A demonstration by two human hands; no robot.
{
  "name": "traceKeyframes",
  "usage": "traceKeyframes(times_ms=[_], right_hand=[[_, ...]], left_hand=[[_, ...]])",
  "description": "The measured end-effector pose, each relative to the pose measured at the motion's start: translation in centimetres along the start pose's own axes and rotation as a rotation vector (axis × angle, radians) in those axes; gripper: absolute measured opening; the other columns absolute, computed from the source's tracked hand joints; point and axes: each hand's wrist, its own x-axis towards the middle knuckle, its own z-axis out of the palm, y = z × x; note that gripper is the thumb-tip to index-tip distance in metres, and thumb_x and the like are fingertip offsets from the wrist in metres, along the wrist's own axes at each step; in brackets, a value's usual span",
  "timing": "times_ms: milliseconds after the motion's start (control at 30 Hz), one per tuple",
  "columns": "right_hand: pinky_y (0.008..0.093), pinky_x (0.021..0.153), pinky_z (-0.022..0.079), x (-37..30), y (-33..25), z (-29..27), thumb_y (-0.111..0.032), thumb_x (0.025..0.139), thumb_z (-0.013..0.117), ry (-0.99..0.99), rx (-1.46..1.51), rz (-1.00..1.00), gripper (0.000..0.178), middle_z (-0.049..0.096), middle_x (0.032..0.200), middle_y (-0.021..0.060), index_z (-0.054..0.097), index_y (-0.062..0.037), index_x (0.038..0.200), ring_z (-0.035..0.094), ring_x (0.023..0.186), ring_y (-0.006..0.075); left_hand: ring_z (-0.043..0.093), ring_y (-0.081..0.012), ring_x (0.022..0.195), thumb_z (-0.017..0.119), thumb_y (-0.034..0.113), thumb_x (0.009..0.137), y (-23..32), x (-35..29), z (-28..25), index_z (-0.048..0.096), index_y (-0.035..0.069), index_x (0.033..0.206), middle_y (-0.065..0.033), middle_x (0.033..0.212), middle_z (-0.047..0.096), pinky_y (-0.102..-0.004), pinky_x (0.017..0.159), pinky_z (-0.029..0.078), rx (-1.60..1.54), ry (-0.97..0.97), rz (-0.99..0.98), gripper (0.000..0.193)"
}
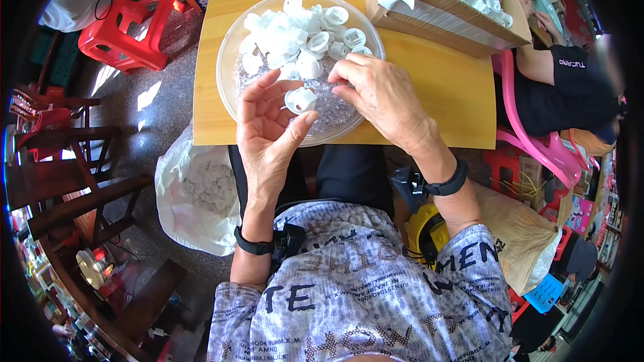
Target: Assembling small white plastic components by hand at a workstation.
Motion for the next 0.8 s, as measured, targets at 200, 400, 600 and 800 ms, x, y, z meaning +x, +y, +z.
traceKeyframes(times_ms=[200, 400, 600, 800], right_hand=[[0.0393, 0.066, 0.050, 0.2, -0.3, -0.2, -0.011, 0.078, 0.070, -0.002, 0.042, 0.023, 0.010, 0.061, 0.082, 0.0075, 0.062, -0.0053, 0.081, 0.063, 0.079, 0.0288], [0.0280, 0.058, 0.049, -0.2, -0.5, -1.1, -0.010, 0.081, 0.069, 0.070, 0.489, 0.146, 0.009, 0.065, 0.081, 0.0035, 0.063, -0.0044, 0.080, 0.061, 0.066, 0.0119], [0.0170, 0.053, 0.046, -0.7, -0.7, -1.8, -0.015, 0.089, 0.065, -0.050, 1.252, 0.305, 0.014, 0.065, 0.085, 0.0047, 0.059, -0.0030, 0.095, 0.056, 0.067, 0.0050], [0.0161, 0.051, 0.044, -1.0, -1.3, -1.3, -0.018, 0.090, 0.065, -0.044, 1.327, 0.277, 0.016, 0.063, 0.084, 0.0020, 0.061, -0.0041, 0.096, 0.054, 0.068, 0.0032]], left_hand=[[0.058, -0.0169, 0.104, 0.071, -0.005, 0.078, -0.1, 0.0, -0.2, 0.043, 0.003, 0.130, -0.0146, 0.118, 0.056, -0.0286, 0.089, 0.051, -0.024, -0.024, -0.021, 0.060], [0.059, -0.0181, 0.102, 0.068, -0.004, 0.081, 0.2, 0.1, 0.1, 0.045, 0.003, 0.125, -0.0154, 0.119, 0.057, -0.0292, 0.087, 0.052, -0.010, -0.034, -0.006, 0.050], [0.060, -0.0148, 0.099, 0.067, -0.001, 0.085, 0.5, 0.4, 0.3, 0.051, 0.000, 0.114, -0.0132, 0.119, 0.057, -0.0269, 0.085, 0.051, -0.022, -0.066, -0.026, 0.034], [0.062, -0.0170, 0.096, 0.065, 0.001, 0.086, 1.0, 0.5, 0.9, 0.053, 0.002, 0.111, -0.0134, 0.116, 0.060, -0.0311, 0.086, 0.052, -0.067, -0.110, -0.111, 0.029]])
